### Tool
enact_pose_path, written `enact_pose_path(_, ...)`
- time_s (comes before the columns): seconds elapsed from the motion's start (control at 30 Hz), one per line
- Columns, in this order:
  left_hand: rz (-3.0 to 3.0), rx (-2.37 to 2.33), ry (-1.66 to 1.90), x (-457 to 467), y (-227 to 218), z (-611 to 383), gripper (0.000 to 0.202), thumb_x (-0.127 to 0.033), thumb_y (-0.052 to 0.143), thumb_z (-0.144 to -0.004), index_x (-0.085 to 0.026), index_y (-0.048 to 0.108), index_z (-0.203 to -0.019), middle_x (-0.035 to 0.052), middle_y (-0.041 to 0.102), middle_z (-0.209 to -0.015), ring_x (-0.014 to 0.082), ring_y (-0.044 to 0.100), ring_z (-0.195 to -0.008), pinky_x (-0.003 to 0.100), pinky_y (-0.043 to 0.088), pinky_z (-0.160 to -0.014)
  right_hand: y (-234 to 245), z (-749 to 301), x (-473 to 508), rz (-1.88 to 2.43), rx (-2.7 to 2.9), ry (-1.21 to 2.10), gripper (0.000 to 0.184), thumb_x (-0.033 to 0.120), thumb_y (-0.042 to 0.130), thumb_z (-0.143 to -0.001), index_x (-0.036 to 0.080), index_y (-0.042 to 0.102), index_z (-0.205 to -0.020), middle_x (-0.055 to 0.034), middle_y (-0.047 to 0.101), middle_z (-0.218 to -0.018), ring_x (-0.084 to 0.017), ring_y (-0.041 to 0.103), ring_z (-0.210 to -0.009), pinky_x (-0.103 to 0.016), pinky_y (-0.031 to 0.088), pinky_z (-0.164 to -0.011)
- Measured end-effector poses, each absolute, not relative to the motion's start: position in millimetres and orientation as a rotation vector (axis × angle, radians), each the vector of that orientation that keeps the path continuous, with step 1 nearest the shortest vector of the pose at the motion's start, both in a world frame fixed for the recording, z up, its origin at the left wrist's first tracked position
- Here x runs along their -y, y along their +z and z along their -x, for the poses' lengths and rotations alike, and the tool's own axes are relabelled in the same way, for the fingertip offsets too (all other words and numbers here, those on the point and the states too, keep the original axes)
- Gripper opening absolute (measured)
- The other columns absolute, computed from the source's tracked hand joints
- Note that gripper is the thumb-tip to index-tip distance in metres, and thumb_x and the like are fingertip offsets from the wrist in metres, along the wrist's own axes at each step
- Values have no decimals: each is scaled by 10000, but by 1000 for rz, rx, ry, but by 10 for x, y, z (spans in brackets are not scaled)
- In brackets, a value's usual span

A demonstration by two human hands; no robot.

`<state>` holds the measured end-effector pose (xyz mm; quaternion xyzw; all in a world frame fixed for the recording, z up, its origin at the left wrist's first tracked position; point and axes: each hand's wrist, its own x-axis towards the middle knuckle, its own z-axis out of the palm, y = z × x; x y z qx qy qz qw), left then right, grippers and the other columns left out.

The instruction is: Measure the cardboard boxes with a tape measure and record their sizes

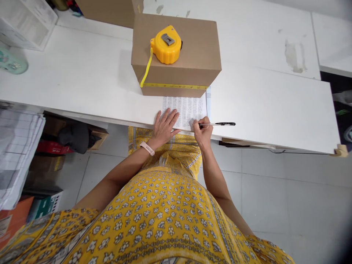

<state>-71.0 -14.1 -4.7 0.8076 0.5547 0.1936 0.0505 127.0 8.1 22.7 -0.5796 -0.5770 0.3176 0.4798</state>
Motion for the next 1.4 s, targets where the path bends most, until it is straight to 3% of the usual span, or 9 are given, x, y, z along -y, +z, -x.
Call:
enact_pose_path(0.5,-2435,-1727,427,155,46,690,747,-558,467,-1022,-208,264,-1650,116,354,-1673,336,224,-1585,592,72,-1294,249,-1272,-80,1444,1413,762,292,364,602,-868,243,414,-681,84,397,-565,-94,400,-550,-251,346,-554)
enact_pose_path(0.97,-2422,-1664,665,129,-80,714,723,-564,510,-1007,-230,332,-1622,121,417,-1640,340,294,-1562,594,69,-1301,244,-1296,-88,1447,1386,809,338,424,638,-859,242,407,-693,86,383,-571,-92,391,-552,-245,346,-546)
enact_pose_path(1.17,-2407,-1648,706,145,11,681,686,-555,535,-1001,-213,402,-1581,143,450,-1615,353,322,-1549,638,80,-1290,268,-1388,-121,1346,1305,942,329,500,685,-847,238,487,-845,68,497,-709,-93,468,-591,-242,404,-569)
enact_pose_path(1.27,-2447,-1560,794,135,76,606,556,-499,560,-1009,-201,533,-1478,145,557,-1531,330,425,-1497,631,154,-1286,244,-1395,-110,1346,1327,978,350,517,682,-857,237,474,-823,78,486,-657,-96,470,-564,-249,400,-561)
enact_pose_path(1.4,-2541,-1345,846,87,53,516,325,-351,552,-1032,-193,687,-1282,115,659,-1423,275,542,-1416,532,376,-1230,205,-1368,-86,1386,1373,852,319,448,641,-870,240,432,-747,90,434,-591,-91,416,-543,-250,356,-553)
